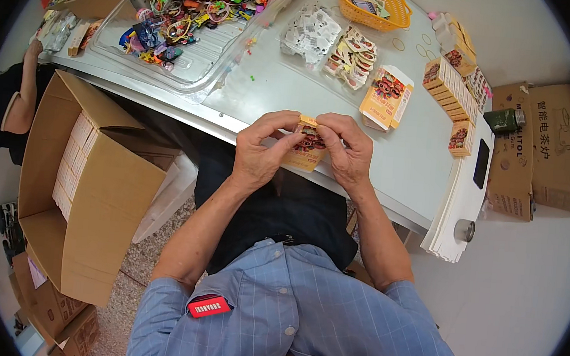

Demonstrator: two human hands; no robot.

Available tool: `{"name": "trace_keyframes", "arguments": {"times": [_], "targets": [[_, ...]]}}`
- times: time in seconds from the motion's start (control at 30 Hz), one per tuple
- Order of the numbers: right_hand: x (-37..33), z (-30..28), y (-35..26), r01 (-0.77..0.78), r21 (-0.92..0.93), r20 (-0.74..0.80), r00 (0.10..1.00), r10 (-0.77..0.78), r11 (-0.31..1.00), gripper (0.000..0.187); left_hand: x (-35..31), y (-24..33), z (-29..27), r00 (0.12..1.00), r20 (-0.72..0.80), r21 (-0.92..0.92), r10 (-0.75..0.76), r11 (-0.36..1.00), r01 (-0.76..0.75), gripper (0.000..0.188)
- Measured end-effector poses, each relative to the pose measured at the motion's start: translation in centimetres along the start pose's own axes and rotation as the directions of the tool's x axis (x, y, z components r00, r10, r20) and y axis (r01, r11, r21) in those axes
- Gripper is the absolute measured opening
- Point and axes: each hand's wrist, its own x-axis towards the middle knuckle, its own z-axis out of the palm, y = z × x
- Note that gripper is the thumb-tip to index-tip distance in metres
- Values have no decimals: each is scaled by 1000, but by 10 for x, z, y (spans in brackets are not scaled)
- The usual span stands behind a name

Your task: The person folds flat cardboard boxes into their assembled form, then fills them with plastic packages of items on an assembly table.

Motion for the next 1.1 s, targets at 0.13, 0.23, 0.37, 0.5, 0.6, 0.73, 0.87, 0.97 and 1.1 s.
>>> {"name": "trace_keyframes", "arguments": {"times": [0.13, 0.23, 0.37, 0.5, 0.6, 0.73, 0.87, 0.97, 1.1], "targets": [[-3, 1, 6, -32, 34, -4, 999, 32, 999, 16, 0, 0, 1, 998, -4, -41, -70, 997, 69, 31], [-5, -1, 4, -43, 59, -6, 999, 43, 997, 16, 2, -1, -1, 996, 44, -48, -74, 996, 76, 30], [-2, 2, 4, -56, 97, -4, 998, 57, 994, 17, 4, -8, -3, 995, 56, -129, -81, 988, 87, 30], [-3, 1, 4, -66, 141, 4, 998, 66, 988, 18, 6, -7, -3, 998, 60, -85, -35, 996, 40, 26], [-1, -1, 7, 9, 111, 71, 997, -17, 994, 21, 7, -3, -3, 998, 58, -24, 17, 1000, -16, 22], [2, -3, 3, 6, 102, 144, 989, -21, 995, 23, 4, -9, -5, 998, 46, -10, 53, 999, -53, 27], [2, -6, 4, -31, 86, 171, 985, 16, 996, 23, 3, -7, -1, 1000, 16, -94, 10, 996, -8, 34], [4, -8, 5, 11, 58, 181, 983, -22, 998, 22, 4, -8, -1, 999, 12, -92, -48, 995, 49, 35], [8, -10, 0, 8, 37, 208, 978, -16, 999, 23, 8, -11, -8, 988, 93, 60, 124, 990, -130, 37]]}}
